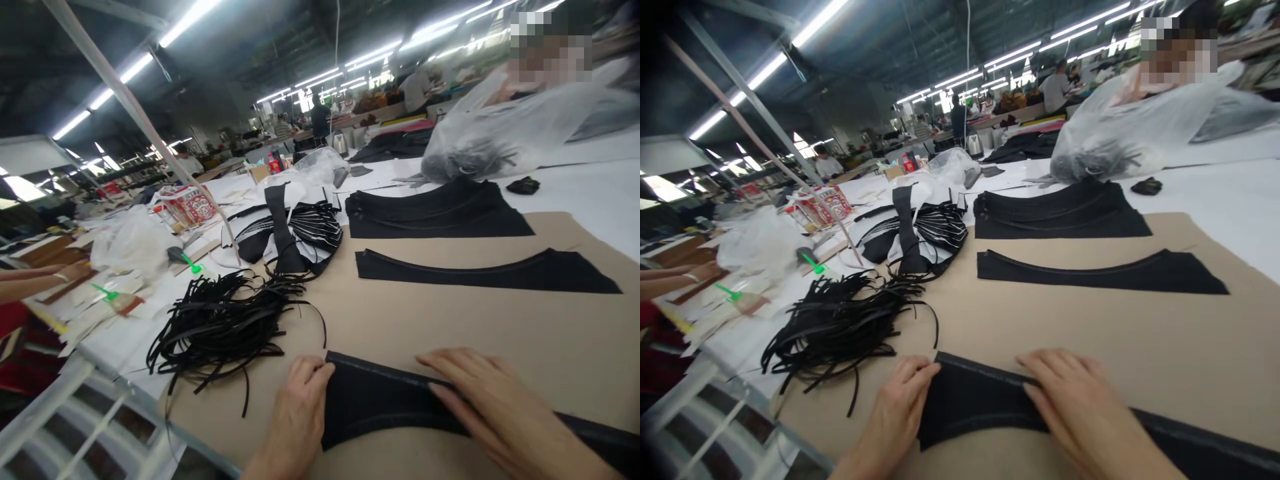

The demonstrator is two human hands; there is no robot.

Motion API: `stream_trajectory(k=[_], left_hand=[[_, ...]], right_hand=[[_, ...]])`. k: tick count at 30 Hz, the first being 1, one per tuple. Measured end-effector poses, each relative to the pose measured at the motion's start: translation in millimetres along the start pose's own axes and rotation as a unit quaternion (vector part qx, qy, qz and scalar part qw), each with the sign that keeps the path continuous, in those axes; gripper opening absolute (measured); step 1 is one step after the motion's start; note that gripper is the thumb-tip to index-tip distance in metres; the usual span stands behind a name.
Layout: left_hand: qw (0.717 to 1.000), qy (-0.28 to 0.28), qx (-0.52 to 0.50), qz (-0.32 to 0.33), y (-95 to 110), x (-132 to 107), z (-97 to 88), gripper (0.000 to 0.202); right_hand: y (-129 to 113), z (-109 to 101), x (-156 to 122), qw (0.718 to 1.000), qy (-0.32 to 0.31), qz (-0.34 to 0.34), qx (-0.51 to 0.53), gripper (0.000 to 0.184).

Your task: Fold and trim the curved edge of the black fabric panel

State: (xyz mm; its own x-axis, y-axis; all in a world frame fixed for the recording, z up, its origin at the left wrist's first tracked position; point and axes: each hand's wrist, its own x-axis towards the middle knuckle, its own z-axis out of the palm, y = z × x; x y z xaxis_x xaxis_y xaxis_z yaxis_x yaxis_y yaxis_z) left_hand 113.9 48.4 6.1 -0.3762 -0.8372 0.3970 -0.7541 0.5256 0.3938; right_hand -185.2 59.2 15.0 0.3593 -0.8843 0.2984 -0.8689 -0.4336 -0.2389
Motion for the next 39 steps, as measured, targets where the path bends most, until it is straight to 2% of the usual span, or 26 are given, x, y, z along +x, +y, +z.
stream_trajectory(k=[3,5,9,15,19,26,30,35,39], left_hand=[[0.999,-0.024,0.026,0.035,-11,-7,2.2,0.041],[0.997,-0.034,0.055,0.052,-15,-10,6.2,0.042],[0.991,-0.027,0.095,0.094,-24,-15,16.2,0.045],[0.976,0.047,0.161,0.139,-30,-20,21.0,0.045],[0.97,0.06,0.18,0.153,-30,-20,21.3,0.043],[0.973,0.099,0.15,0.142,-30,-21,25.6,0.042],[0.973,0.093,0.16,0.139,-28,-20,24.4,0.041],[0.978,0.073,0.169,0.101,-27,-20,23.6,0.045],[0.979,0.059,0.173,0.087,-29,-18,20.4,0.04]], right_hand=[[-62,16,54,0.995,-0.095,0.0,0.027,0.025],[-91,26,78,0.991,-0.133,0.016,0.005,0.021],[-113,35,100,0.983,-0.165,0.06,-0.055,0.013],[-115,36,112,0.974,-0.196,0.1,-0.045,0.011],[-109,39,117,0.968,-0.221,0.12,0.002,0.007],[-96,38,119,0.967,-0.218,0.107,0.08,0.007],[-93,37,116,0.965,-0.221,0.091,0.105,0.008],[-89,47,108,0.973,-0.175,0.059,0.141,0.015],[-87,53,103,0.971,-0.157,0.05,0.173,0.014]])
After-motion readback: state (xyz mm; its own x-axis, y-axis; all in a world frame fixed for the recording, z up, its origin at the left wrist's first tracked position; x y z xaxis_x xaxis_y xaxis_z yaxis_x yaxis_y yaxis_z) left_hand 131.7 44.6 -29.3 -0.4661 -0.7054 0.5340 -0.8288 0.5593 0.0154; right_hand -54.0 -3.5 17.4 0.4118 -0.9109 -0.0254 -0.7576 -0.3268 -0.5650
